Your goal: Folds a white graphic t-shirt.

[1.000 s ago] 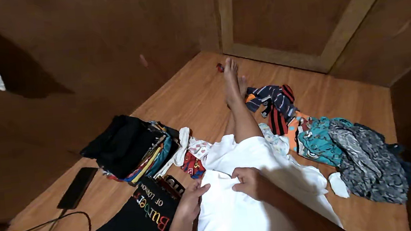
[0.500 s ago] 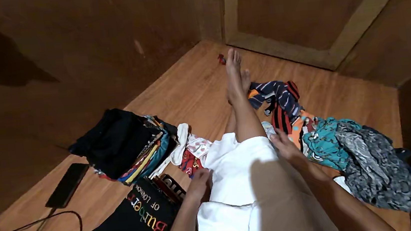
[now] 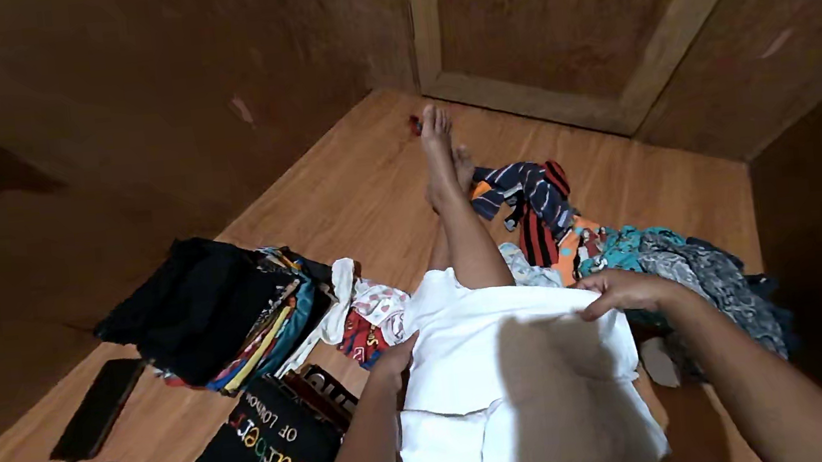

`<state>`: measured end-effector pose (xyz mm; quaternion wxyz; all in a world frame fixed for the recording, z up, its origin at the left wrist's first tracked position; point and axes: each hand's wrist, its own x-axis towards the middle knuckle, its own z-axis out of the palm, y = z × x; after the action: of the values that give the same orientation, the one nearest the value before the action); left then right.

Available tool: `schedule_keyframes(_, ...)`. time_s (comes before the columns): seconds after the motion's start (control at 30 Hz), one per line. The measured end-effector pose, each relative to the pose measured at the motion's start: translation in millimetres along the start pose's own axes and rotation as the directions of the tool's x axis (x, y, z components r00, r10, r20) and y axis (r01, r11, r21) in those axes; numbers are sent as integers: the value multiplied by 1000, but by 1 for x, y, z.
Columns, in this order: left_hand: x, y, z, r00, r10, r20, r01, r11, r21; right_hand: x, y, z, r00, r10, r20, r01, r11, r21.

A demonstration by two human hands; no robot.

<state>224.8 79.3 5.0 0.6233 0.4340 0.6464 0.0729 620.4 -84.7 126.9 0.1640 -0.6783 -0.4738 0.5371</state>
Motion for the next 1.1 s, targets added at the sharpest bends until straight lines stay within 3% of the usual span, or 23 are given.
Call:
schedule_keyframes(0.1, -19, 17, -10, 989, 125, -85, -142, 960, -242, -22, 4, -12, 994, 100, -42, -107, 961, -255)
schedule_keyframes(0.2, -42, 40, -37, 958, 246, -148, -287, 837, -465, -56, 13, -19, 957, 178, -231, -262, 872, -414)
schedule_keyframes(0.27, -64, 46, -58, 919, 347, -188, -394, 776, -493, -93, 25, -15, 900, 107, -421, -283, 880, -381)
schedule_keyframes(0.4, -128, 10, -96, 775, 610, -166, -620, 681, -389, -178, 66, 27, 708, -162, -688, -54, 958, -282)
schedule_keyframes(0.47, -156, -30, -108, 759, 646, -85, -626, 687, -370, -203, 96, 60, 661, -217, -718, 37, 965, -258)
schedule_keyframes(0.57, -179, -85, -106, 841, 538, 63, -489, 804, -339, -204, 138, 113, 690, -171, -704, 111, 985, -130)
schedule_keyframes(0.63, -182, -103, -100, 882, 462, 88, -421, 860, -288, -196, 150, 135, 693, -122, -710, 106, 992, -67)
schedule_keyframes(0.77, -190, -110, -113, 821, 549, 159, -487, 817, -309, -197, 145, 135, 630, -96, -770, 82, 995, -57)
schedule_keyframes(0.83, -196, -112, -124, 824, 495, 277, -470, 869, -155, -202, 147, 124, 745, -126, -655, 52, 990, -131)
schedule_keyframes(0.9, -197, -115, -120, 851, 372, 371, -400, 917, -1, -197, 149, 110, 914, -22, -405, -64, 978, -198)
schedule_keyframes(0.93, -195, -118, -113, 865, 332, 375, -367, 930, 24, -188, 143, 105, 942, 48, -332, -130, 965, -229)
schedule_keyframes(1.0, -189, -120, -97, 916, 316, 245, -328, 945, 9, -164, 121, 103, 921, 69, -383, -164, 962, -220)
schedule_keyframes(1.1, -185, -120, -79, 939, 317, 133, -311, 948, -70, -117, 82, 110, 896, -24, -443, -15, 996, -85)
